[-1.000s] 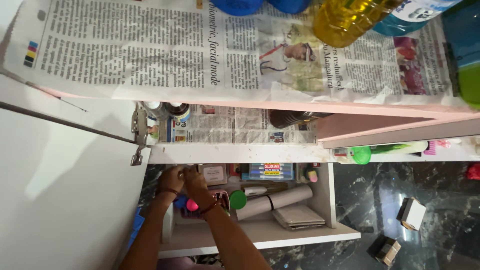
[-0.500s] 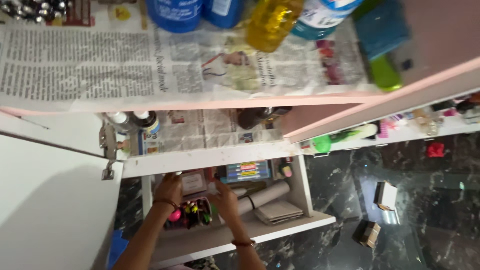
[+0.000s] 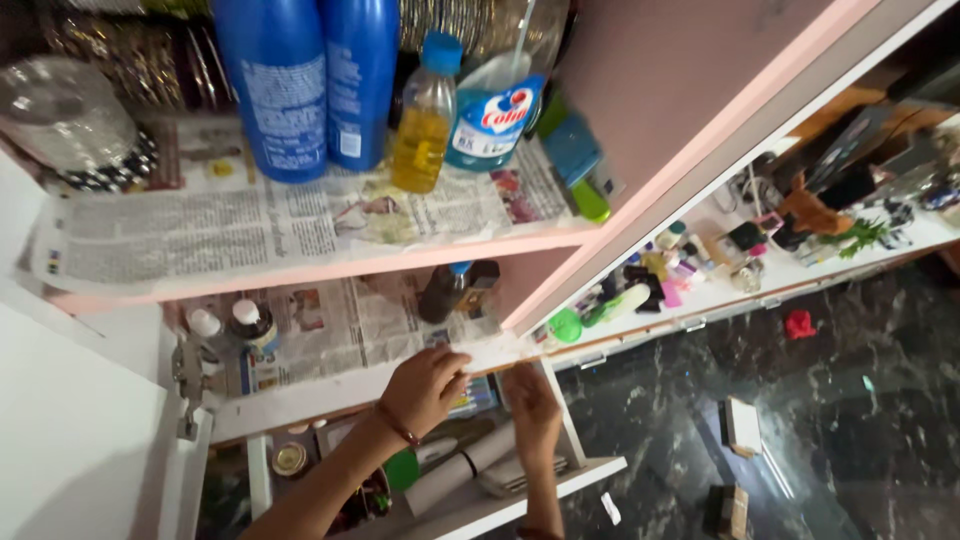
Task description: The person wipes a shelf with a cloth, lines it with newspaper, and kemudian organizes various cosmetic bottles, jewelry stands, and containers into the cabinet and a drawer.
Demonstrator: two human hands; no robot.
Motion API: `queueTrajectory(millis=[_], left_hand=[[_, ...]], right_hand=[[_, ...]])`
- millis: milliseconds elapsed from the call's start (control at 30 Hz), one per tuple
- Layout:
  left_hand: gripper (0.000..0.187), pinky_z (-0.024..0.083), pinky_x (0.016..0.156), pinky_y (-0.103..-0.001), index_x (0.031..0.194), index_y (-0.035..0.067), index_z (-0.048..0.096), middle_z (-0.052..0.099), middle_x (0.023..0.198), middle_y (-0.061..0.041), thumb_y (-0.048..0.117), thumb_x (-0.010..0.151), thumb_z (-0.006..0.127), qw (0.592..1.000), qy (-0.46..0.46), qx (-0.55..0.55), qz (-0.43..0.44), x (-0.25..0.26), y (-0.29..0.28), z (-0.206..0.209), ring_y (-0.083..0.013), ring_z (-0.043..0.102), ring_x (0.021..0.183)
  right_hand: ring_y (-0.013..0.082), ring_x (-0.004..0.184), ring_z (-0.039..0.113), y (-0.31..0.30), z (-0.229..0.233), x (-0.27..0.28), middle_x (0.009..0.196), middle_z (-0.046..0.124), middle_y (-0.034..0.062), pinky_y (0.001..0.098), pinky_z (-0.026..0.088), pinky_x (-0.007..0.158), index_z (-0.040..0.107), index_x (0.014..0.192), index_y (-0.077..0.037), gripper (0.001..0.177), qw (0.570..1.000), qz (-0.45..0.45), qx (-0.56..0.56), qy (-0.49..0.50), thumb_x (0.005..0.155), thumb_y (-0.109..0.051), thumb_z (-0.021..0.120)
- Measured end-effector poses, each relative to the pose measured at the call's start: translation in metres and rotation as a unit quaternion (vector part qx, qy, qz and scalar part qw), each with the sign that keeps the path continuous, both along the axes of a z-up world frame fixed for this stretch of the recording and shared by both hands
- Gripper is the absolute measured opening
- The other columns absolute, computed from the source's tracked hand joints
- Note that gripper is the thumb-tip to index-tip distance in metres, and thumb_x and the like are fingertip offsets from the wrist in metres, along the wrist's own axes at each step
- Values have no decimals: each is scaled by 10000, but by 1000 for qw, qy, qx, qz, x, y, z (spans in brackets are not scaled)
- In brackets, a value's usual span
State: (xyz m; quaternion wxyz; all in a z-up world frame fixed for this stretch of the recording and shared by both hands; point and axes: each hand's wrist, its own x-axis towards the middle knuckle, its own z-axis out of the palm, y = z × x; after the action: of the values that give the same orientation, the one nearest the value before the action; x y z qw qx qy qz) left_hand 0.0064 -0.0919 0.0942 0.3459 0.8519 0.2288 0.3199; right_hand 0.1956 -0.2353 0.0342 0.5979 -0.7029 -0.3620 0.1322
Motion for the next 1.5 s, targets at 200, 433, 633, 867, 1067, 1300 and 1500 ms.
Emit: queueTrajectory(millis=[200,433,633,867,1067,1300,1500], left_hand=[[155,538,651,-396,1018,52,722,684,859,-98,136,897,767,979,-171,108,34,-17,32,149,-255,667,724],[116,533,769,-409,1023,56,731,680,945,-96,64,908,737,923,-288,223,128,-35,52,222,-298,660,871],[130,540,774,-405,1032,67,741,697,966,-87,49,903,741,921,-290,215,143,-51,59,221,-296,669,889],[315,566,849,-406,1188,40,696,681,1117,-139,111,895,786,920,-306,199,142,-55,56,225,-310,688,1001],[699,544,1023,-466,1444,-2,485,603,1362,-217,212,873,826,916,-300,242,108,-39,34,233,-387,650,1204],[751,582,915,-425,1426,-11,500,688,1220,-210,297,837,848,975,-181,72,-104,-22,-26,172,-324,709,1078],[595,605,903,-372,1231,73,655,796,1039,-141,284,722,880,968,-75,-139,-196,-16,-17,52,-245,789,928]], right_hand=[[170,1058,672,98,181,9,1173,702,124,298,567,940,641,1281,32,300,973,35,178,-146,1002,-71,682],[278,1397,576,236,318,16,1527,507,238,385,528,1124,345,1545,76,683,927,121,253,-250,1014,-102,736],[258,1154,670,271,345,15,1259,666,221,367,550,973,313,1492,97,935,912,104,219,-332,810,-124,913],[196,1036,665,225,344,20,1117,629,94,342,611,907,548,1212,14,501,949,185,182,-176,839,-5,881],[220,1158,684,111,359,6,1220,647,100,348,618,972,516,1325,-6,559,947,228,195,-113,857,19,821],[235,1164,673,-7,295,12,1269,663,113,378,605,959,512,1393,-8,704,939,312,136,-47,776,12,852],[230,1147,674,-4,183,-16,1226,674,108,393,571,1014,583,1359,1,707,926,369,15,-77,727,92,885]])
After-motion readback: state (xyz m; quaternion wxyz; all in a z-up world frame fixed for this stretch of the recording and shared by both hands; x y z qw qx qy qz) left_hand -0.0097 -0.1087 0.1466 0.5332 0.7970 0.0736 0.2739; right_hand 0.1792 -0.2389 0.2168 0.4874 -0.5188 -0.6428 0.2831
